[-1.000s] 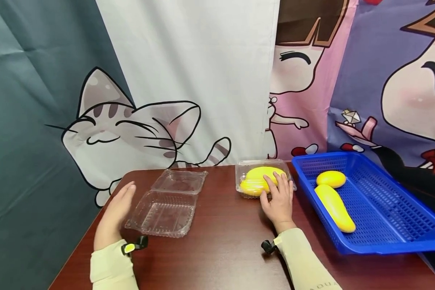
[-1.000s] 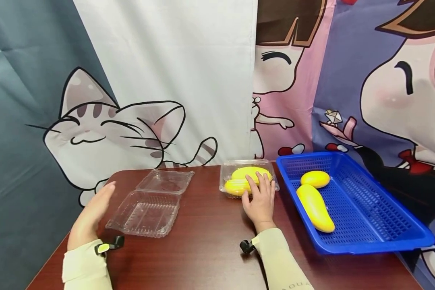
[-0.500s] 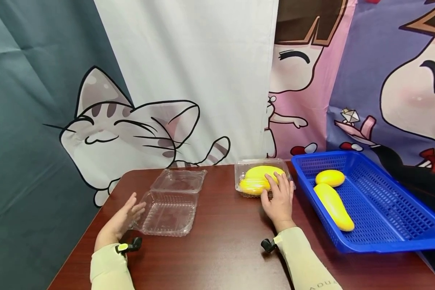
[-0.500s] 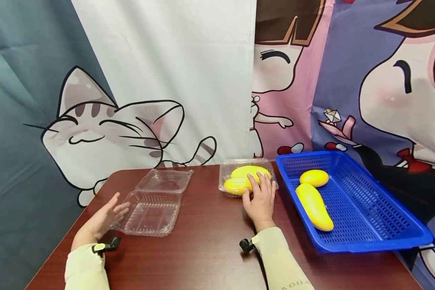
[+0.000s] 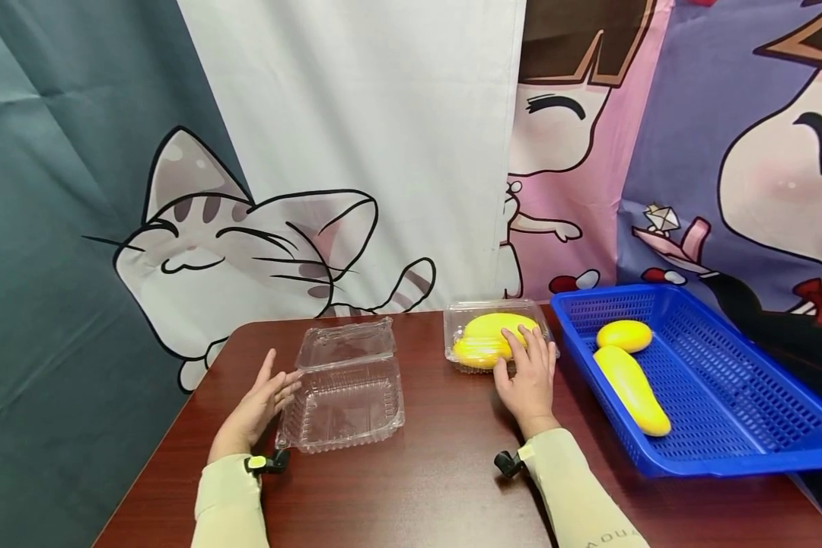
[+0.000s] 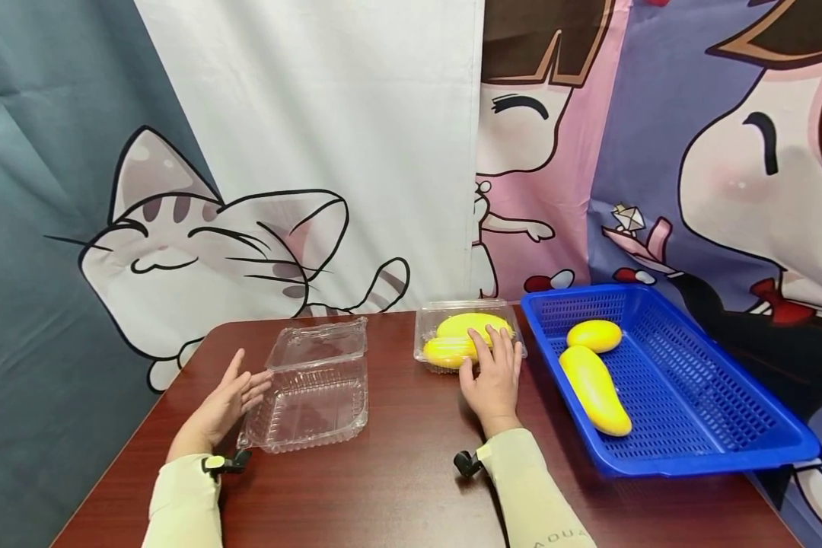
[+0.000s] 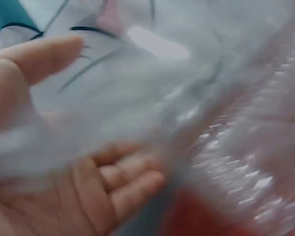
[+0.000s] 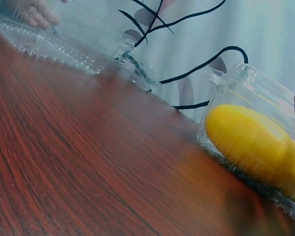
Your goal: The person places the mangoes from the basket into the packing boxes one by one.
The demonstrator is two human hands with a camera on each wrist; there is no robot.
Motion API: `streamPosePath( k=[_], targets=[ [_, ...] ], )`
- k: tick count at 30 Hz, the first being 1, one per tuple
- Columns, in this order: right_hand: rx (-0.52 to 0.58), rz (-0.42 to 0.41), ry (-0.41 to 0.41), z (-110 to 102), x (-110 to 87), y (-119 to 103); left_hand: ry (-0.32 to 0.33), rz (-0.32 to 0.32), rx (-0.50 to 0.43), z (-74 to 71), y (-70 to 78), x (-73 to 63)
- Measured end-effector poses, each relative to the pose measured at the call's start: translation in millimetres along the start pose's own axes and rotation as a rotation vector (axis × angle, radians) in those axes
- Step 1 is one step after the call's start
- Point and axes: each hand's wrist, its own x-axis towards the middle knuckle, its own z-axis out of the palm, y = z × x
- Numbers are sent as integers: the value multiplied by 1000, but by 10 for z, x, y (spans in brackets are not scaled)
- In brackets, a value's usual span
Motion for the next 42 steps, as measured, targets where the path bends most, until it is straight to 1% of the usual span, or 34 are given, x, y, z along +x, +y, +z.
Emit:
streamPosePath(
  k=[2, 3, 6, 9, 12, 14, 17, 19, 22, 25, 27, 29, 33, 35, 37, 40, 42],
  targets=[
    [0, 2, -3, -4, 2, -4, 23, 40, -45, 79, -49, 79],
    [1, 3, -4, -5, 3, -5, 30, 54, -49, 116, -72, 113],
    [-1, 3, 1, 3, 2, 1, 53, 62, -68, 220, -134, 197],
    [3, 3, 6, 9, 1, 10, 57, 62, -111, 312, -191, 254],
    [9, 3, 6, 5, 2, 19, 67, 76, -169, 398, -245, 292],
    [10, 3, 10, 0, 1, 19, 81, 96, -193, 452, -269, 318],
    [11, 2, 16, -12, 2, 10, 110, 117, -207, 526, -287, 351],
    [22, -5, 31, -19, 13, -18, 123, 116, -217, 560, -288, 360],
    [65, -28, 57, -69, 94, -136, 130, 112, -220, 593, -276, 347],
    [122, -69, 109, -225, 306, -312, 126, 116, -221, 627, -274, 346],
    [152, -83, 121, -416, 517, -428, 125, 125, -212, 650, -282, 356],
    [177, -73, 107, -656, 765, -514, 130, 131, -206, 671, -288, 363],
    [178, 14, 33, -1163, 1238, -590, 141, 140, -207, 704, -313, 367],
    [142, 69, -10, -1389, 1436, -565, 133, 152, -214, 726, -323, 374],
    [81, 123, -66, -1570, 1599, -492, 117, 165, -218, 746, -329, 383],
    [-28, 206, -173, -1742, 1782, -279, 102, 188, -231, 771, -326, 388],
    [-88, 253, -255, -1788, 1856, -75, 101, 198, -232, 782, -322, 389]
  ],
)
